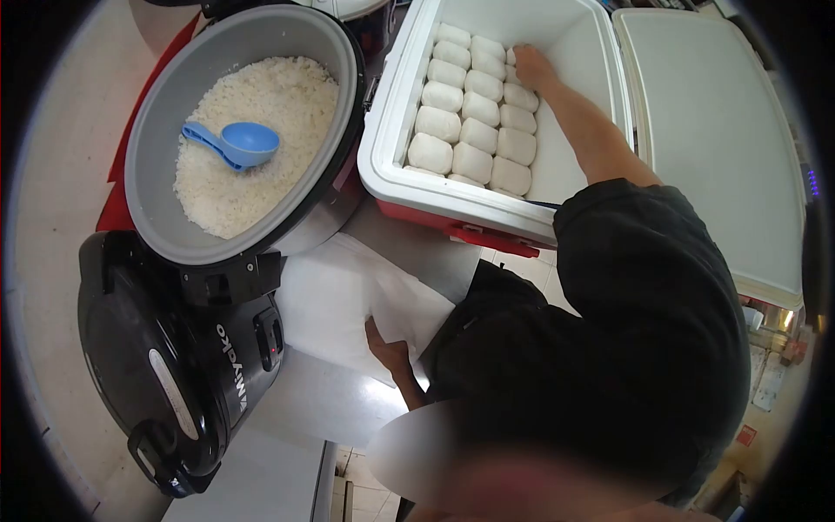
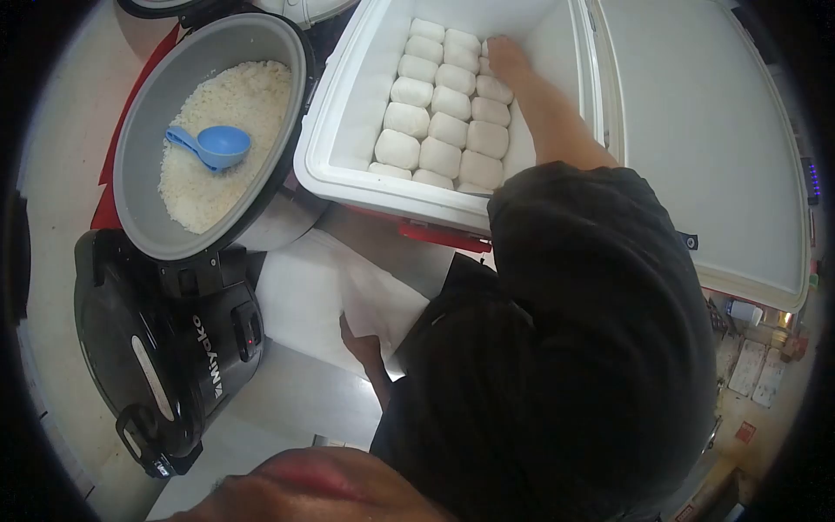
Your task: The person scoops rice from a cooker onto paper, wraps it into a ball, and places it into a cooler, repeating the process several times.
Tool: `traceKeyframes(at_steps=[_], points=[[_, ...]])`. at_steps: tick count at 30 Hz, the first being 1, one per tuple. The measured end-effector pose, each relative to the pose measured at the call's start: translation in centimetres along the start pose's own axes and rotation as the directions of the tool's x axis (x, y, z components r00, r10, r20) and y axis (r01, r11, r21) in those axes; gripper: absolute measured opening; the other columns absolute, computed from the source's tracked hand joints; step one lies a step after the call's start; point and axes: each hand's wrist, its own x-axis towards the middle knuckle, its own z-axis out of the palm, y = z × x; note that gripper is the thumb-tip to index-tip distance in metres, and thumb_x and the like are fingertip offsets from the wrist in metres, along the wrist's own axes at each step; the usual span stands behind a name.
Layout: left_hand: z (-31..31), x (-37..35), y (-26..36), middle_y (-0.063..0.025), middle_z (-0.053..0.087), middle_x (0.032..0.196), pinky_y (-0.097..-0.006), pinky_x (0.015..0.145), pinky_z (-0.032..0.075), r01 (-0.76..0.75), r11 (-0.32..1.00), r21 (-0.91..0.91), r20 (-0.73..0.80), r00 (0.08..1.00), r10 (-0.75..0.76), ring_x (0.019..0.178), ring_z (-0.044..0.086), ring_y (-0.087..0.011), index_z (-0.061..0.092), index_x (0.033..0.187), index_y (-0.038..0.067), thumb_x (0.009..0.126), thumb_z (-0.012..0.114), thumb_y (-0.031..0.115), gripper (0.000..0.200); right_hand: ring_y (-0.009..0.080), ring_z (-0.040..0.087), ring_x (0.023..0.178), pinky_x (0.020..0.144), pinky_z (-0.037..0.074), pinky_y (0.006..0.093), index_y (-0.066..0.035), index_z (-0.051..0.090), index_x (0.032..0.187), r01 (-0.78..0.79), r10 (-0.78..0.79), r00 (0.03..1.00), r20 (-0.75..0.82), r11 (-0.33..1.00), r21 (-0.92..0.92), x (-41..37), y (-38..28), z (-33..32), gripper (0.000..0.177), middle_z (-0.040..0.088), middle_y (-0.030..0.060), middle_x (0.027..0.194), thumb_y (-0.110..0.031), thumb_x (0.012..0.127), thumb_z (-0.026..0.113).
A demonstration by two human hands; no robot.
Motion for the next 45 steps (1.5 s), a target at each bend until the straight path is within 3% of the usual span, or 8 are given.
traceKeyframes(at_steps=[6,12,16,18,22,28,30,45], points=[[0.4,1.4,0.6,-0.0165,0.054,0.096,-0.0468,0.083,0.042,-0.132,0.964,0.232,0.150,0.984,0.099,0.095,0.050,-0.0362,0.056,0.097,0.001,0.077,0.063,0.011,0.024,0.0365,0.051,0.114,0.096,0.043,0.0422,0.002,0.049,0.123,0.352,-0.511,0.817,0.267,0.808,0.472,3.9,4.4,-0.9,0.046,0.050,0.0246,0.126,-0.008,0.078,0.050],[0.3,3.3,2.1,-0.0131,0.050,0.105,-0.0457,0.088,0.040,-0.152,0.948,0.278,0.174,0.979,0.106,0.102,0.047,-0.0339,0.056,0.094,0.004,0.072,0.067,0.006,0.025,0.0298,0.058,0.104,0.084,0.048,0.0410,0.001,0.060,0.108,0.079,-0.063,0.954,0.292,0.996,-0.040,0.5,-4.5,-5.3,0.034,0.060,0.0195,0.113,-0.008,0.076,0.055],[-0.8,5.3,3.3,-0.0117,0.051,0.100,-0.0441,0.089,0.040,-0.206,0.943,0.262,0.353,0.930,0.105,0.101,0.049,-0.0317,0.058,0.090,0.004,0.071,0.069,0.009,0.022,0.0262,0.065,0.091,0.069,0.055,0.0404,-0.001,0.065,0.101,0.411,-0.149,0.719,0.679,0.879,-0.242,2.9,-4.7,-13.7,0.029,0.067,0.0149,0.101,-0.006,0.074,0.059],[-0.8,6.4,3.3,-0.0118,0.052,0.097,-0.0434,0.088,0.041,-0.177,0.947,0.269,0.376,0.924,0.066,0.099,0.050,-0.0313,0.058,0.090,0.004,0.071,0.069,0.010,0.022,0.0261,0.066,0.087,0.068,0.054,0.0395,-0.001,0.065,0.101,-0.024,0.003,0.548,0.836,1.000,0.013,4.4,-6.5,-21.1,0.032,0.067,0.0163,0.101,-0.002,0.070,0.061],[-0.2,9.3,2.6,-0.0143,0.057,0.096,-0.0421,0.087,0.043,-0.081,0.972,0.220,0.324,0.946,0.006,0.099,0.053,-0.0334,0.060,0.094,0.003,0.077,0.066,0.011,0.021,0.0314,0.065,0.079,0.070,0.051,0.0423,0.001,0.066,0.091,0.707,-0.615,0.684,0.391,0.691,-0.150,4.6,-12.8,-33.6,0.021,0.066,0.0185,0.090,-0.014,0.082,0.054],[2.5,13.4,2.6,-0.0227,0.043,0.121,-0.0421,0.094,0.039,-0.015,0.991,-0.130,-0.281,0.959,-0.023,0.110,0.047,-0.0357,0.035,0.129,-0.002,0.081,0.064,0.011,0.057,0.0331,0.064,0.082,0.072,0.051,0.0401,-0.002,0.064,0.086,0.998,-0.743,-0.018,-0.669,0.028,-0.057,0.3,-31.5,-33.9,0.016,0.065,0.0155,0.083,-0.012,0.082,0.053],[3.8,14.4,1.6,-0.0228,0.042,0.124,-0.0424,0.096,0.039,-0.045,0.984,-0.170,-0.357,0.934,-0.019,0.112,0.047,-0.0354,0.033,0.131,-0.002,0.080,0.065,0.008,0.061,0.0263,0.055,0.110,0.084,0.051,0.0374,-0.009,0.057,0.117,0.986,-0.955,0.018,-0.297,0.067,-0.153,-0.8,-37.4,-34.0,0.039,0.051,0.0109,0.123,-0.003,0.079,0.060],[4.6,14.6,-0.1,-0.0310,0.030,0.139,-0.0501,0.100,0.032,0.053,0.981,0.186,-0.291,0.957,0.004,0.126,0.035,-0.0445,0.015,0.144,-0.001,0.080,0.062,0.022,0.083,0.0268,0.049,0.107,0.091,0.042,0.0386,-0.007,0.060,0.103,0.985,-0.997,-0.061,0.037,-0.066,-0.157,0.5,-39.0,-29.5,0.029,0.060,0.0095,0.102,-0.011,0.075,0.068]])
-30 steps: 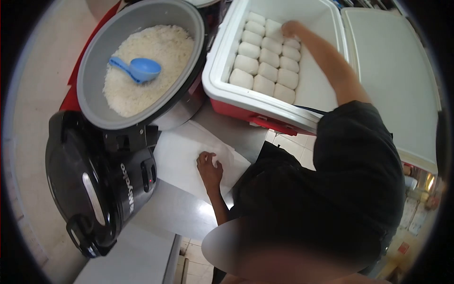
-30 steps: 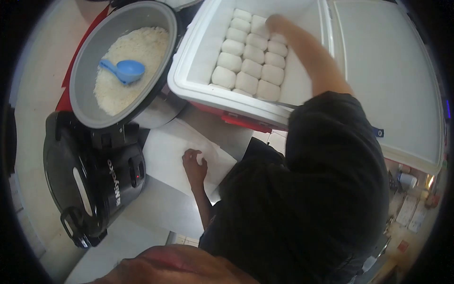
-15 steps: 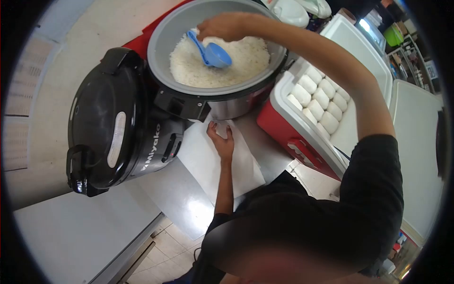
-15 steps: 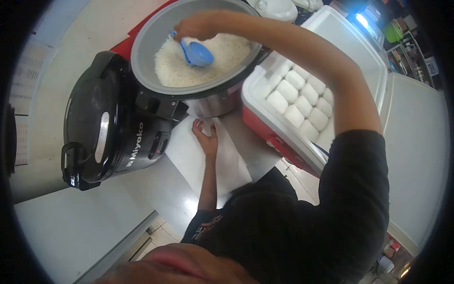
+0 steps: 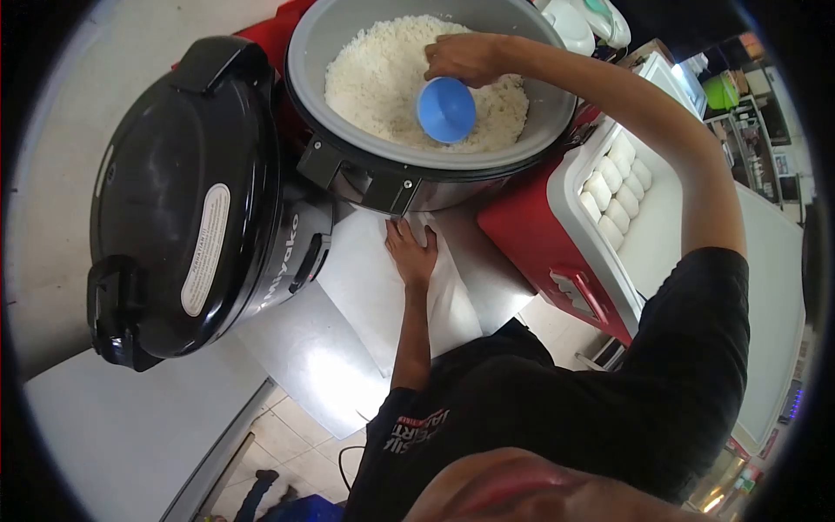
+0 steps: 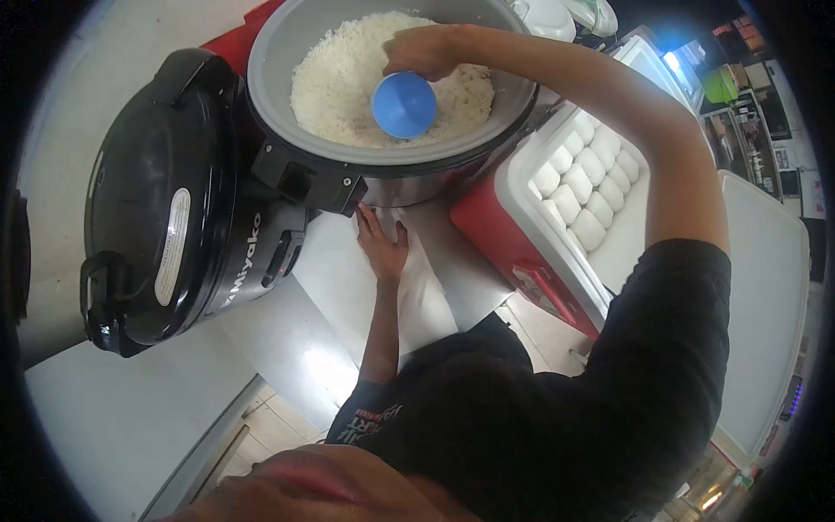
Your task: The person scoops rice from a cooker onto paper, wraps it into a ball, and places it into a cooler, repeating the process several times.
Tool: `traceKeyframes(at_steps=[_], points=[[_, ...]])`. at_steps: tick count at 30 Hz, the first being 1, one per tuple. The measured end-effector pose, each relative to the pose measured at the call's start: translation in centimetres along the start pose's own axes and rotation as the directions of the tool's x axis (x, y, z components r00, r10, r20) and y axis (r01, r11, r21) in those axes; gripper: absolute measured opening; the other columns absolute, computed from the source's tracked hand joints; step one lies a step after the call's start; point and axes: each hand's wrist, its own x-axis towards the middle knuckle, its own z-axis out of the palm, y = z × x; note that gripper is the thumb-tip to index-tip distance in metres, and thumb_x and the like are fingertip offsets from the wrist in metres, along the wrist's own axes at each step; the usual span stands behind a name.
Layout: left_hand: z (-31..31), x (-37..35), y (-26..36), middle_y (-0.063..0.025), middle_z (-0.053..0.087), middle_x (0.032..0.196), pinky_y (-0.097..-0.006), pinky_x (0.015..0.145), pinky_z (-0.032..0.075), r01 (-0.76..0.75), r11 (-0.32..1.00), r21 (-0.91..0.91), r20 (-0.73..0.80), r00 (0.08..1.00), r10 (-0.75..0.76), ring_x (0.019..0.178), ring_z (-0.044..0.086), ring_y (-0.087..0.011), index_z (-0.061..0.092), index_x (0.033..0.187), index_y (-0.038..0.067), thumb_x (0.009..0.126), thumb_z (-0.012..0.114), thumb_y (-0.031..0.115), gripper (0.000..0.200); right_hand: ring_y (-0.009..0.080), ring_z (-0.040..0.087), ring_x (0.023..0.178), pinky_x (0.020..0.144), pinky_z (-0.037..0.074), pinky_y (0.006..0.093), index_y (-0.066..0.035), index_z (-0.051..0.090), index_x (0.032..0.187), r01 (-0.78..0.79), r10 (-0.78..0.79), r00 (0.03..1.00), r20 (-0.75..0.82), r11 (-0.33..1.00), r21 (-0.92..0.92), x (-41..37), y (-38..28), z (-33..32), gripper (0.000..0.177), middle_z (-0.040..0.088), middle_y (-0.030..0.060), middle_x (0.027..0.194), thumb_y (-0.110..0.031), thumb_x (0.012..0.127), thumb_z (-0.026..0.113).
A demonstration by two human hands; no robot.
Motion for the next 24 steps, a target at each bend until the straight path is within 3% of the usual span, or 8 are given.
traceKeyframes(at_steps=[1,8,10,14,16,20,22,24], points=[[0.2,0.0,-0.2,-0.0312,0.031,0.138,-0.0496,0.101,0.031,-0.006,1.000,0.000,0.007,1.000,0.006,0.125,0.035,-0.0448,0.017,0.144,-0.001,0.081,0.062,0.023,0.082,0.0271,0.050,0.105,0.089,0.043,0.0397,-0.005,0.058,0.104,-0.169,0.160,0.984,0.078,0.979,0.117,-0.6,-0.4,-0.2,0.030,0.060,0.0109,0.102,-0.011,0.076,0.068],[-0.1,0.0,-0.1,-0.0315,0.033,0.136,-0.0492,0.101,0.030,-0.026,0.999,-0.022,-0.006,1.000,0.026,0.123,0.037,-0.0446,0.021,0.144,0.002,0.081,0.062,0.025,0.078,0.0327,0.062,0.083,0.073,0.048,0.0452,0.001,0.057,0.098,0.020,-0.033,0.998,0.052,0.973,0.231,-2.7,-0.2,-1.2,0.019,0.065,0.0145,0.086,-0.007,0.081,0.058],[-0.5,0.1,0.3,-0.0307,0.028,0.140,-0.0479,0.098,0.032,-0.034,0.999,-0.026,-0.013,0.999,0.034,0.120,0.041,-0.0413,0.028,0.138,0.001,0.081,0.061,0.022,0.069,0.0341,0.063,0.084,0.071,0.050,0.0414,-0.002,0.055,0.106,-0.475,0.462,0.878,0.127,0.875,0.097,-3.0,-0.3,-2.7,0.026,0.065,0.0136,0.091,-0.009,0.081,0.059],[-0.6,0.3,0.5,-0.0286,0.023,0.144,-0.0460,0.095,0.035,-0.060,0.998,-0.032,-0.041,0.997,0.059,0.118,0.046,-0.0356,0.035,0.132,0.002,0.080,0.061,0.017,0.061,0.0304,0.066,0.083,0.073,0.052,0.0395,-0.007,0.066,0.088,-0.495,0.453,0.869,-0.198,0.800,-0.340,-4.5,4.0,-0.5,0.014,0.067,0.0145,0.083,-0.014,0.080,0.057],[-0.6,0.2,0.3,-0.0278,0.022,0.145,-0.0456,0.095,0.036,-0.072,0.997,-0.022,-0.041,0.997,0.071,0.117,0.047,-0.0345,0.035,0.133,0.002,0.080,0.061,0.016,0.061,0.0332,0.063,0.095,0.084,0.049,0.0450,-0.012,0.066,0.105,-0.504,0.603,0.790,0.107,0.739,-0.447,-5.2,4.1,0.4,0.029,0.066,0.0182,0.099,-0.016,0.076,0.062],[-0.6,0.3,0.5,-0.0258,0.020,0.147,-0.0447,0.095,0.037,-0.054,0.999,-0.006,-0.046,0.997,0.054,0.116,0.048,-0.0325,0.035,0.133,0.004,0.080,0.061,0.015,0.060,0.0349,0.064,0.084,0.071,0.051,0.0420,0.000,0.060,0.099,-0.370,0.430,0.890,0.150,0.875,-0.312,-7.3,3.1,-0.6,0.020,0.065,0.0176,0.090,-0.011,0.083,0.056],[-0.7,0.2,0.4,-0.0255,0.019,0.148,-0.0447,0.095,0.037,-0.061,0.998,-0.013,-0.046,0.997,0.060,0.116,0.048,-0.0323,0.035,0.133,0.005,0.080,0.061,0.015,0.060,0.0351,0.064,0.087,0.076,0.050,0.0420,0.001,0.064,0.093,-0.495,0.516,0.760,0.395,0.853,-0.163,-7.0,-1.0,-4.1,0.018,0.065,0.0186,0.090,-0.013,0.081,0.059],[-0.5,0.5,0.4,-0.0252,0.019,0.148,-0.0446,0.095,0.037,-0.062,0.998,-0.023,-0.055,0.997,0.060,0.117,0.049,-0.0320,0.036,0.133,0.005,0.080,0.061,0.015,0.060,0.0350,0.064,0.088,0.078,0.050,0.0421,-0.001,0.064,0.095,-0.491,0.489,0.755,0.437,0.863,-0.118,-6.8,-2.3,-4.6,0.020,0.066,0.0179,0.091,-0.014,0.080,0.061]])
